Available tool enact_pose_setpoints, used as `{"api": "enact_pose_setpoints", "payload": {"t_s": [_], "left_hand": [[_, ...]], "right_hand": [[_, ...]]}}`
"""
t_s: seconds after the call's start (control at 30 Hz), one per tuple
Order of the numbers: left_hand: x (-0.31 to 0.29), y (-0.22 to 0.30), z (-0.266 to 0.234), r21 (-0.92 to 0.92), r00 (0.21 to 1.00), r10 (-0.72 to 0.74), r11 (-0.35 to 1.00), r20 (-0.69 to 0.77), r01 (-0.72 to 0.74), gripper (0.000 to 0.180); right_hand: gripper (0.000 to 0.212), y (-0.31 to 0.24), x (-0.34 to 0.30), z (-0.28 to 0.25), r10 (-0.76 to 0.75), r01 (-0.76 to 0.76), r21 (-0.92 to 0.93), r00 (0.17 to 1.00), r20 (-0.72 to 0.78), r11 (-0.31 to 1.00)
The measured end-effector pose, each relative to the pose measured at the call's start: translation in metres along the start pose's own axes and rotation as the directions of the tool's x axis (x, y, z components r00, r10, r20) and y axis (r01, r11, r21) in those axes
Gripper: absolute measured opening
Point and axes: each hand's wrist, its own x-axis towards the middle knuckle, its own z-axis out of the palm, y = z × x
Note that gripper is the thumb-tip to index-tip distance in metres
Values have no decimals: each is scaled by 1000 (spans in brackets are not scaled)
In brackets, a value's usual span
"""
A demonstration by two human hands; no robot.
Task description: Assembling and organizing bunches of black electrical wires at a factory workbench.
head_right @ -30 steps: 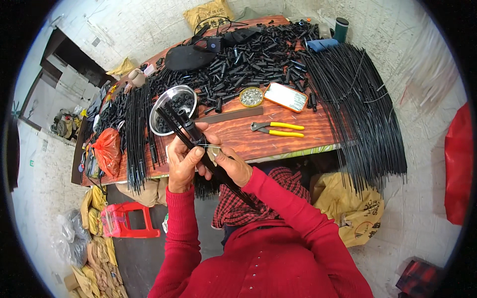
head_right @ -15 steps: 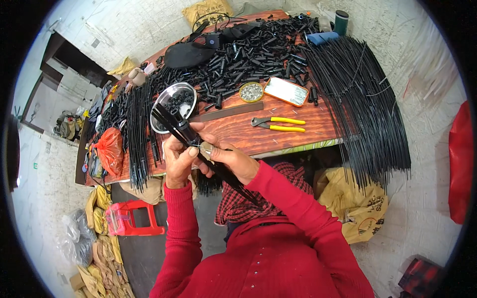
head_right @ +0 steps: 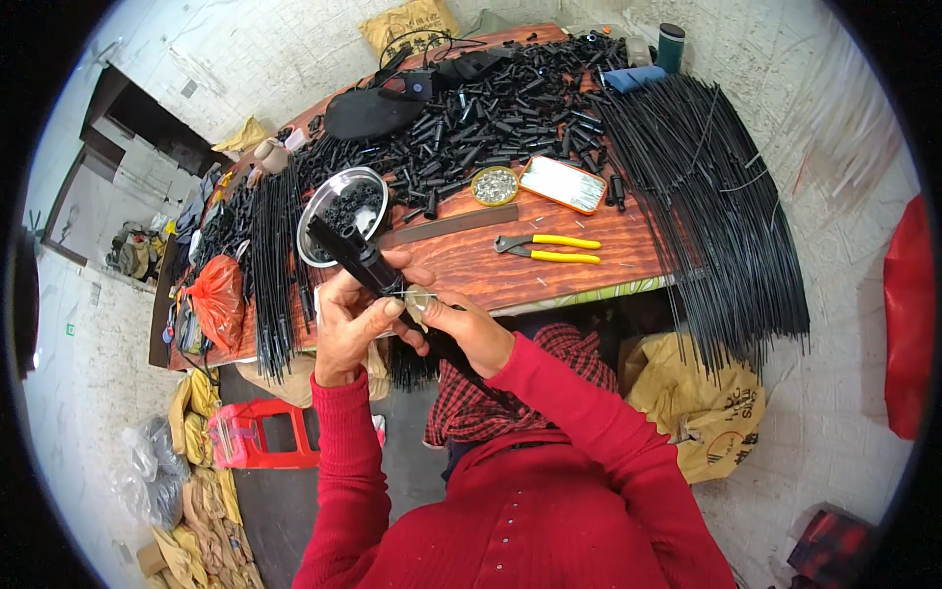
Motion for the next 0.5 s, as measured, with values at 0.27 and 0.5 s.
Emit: {"api": "enact_pose_setpoints", "payload": {"t_s": [0.27,0.5], "left_hand": [[1,7,3,24,1000,-15,1000,-14,15,53],[5,5,4,114,996,25,993,-88,-14,41]], "right_hand": [[36,-1,3,-2,-18,18,-11,998,62,1000],[38,1,7,-5,-2,2,1,998,66,1000]]}}
